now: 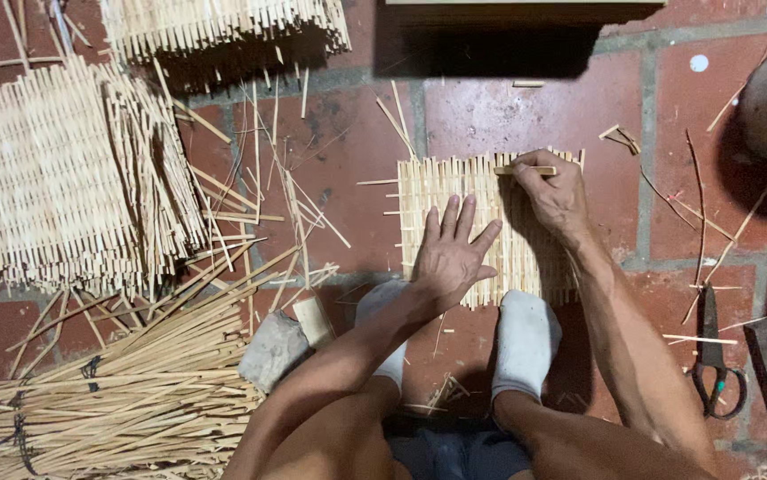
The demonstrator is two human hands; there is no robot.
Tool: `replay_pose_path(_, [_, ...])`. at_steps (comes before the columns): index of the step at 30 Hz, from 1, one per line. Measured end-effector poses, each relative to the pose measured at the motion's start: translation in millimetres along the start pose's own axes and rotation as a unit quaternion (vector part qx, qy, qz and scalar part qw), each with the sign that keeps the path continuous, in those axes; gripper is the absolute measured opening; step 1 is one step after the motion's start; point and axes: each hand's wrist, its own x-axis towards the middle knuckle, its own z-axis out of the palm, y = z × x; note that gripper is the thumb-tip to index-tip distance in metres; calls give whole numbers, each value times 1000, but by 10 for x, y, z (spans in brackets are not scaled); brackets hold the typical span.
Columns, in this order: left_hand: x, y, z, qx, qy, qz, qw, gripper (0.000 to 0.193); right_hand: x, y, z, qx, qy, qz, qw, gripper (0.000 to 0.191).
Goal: The person assembles a small bamboo mat by placing thin bamboo strips across a base, then applies white adhesive to a cardboard square using a paint roller and presses the mat onto it. The process is repeated for multiple mats, with finished units stacked nearby.
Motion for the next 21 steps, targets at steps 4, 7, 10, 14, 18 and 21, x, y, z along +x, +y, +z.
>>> replay_pose_path(4, [-123, -35, 100, -19, 36, 20, 999, 75, 3, -73, 145, 148, -20, 16, 989, 31])
replay_pose_path(7, [-192, -66, 175, -9, 5, 7, 1000, 76, 59, -109, 435, 46, -77, -31, 995, 31])
replay_pose_path(10, [-235, -129, 211, -43, 34, -15, 998, 80, 114, -128, 550, -8, -65, -81, 995, 28])
replay_pose_path(14, [-251, -167, 199, -52, 108, -9, 993, 80, 124, -217, 479, 32, -62, -11, 998, 27])
replay_pose_path(18, [-214, -111, 145, -24, 50, -34, 998, 88, 43, -350, 571, 74, -38, -55, 995, 25])
replay_pose_path(21, [-173, -119, 79, 28, -57, -54, 997, 77, -93, -349, 729, -8, -2, -71, 997, 21])
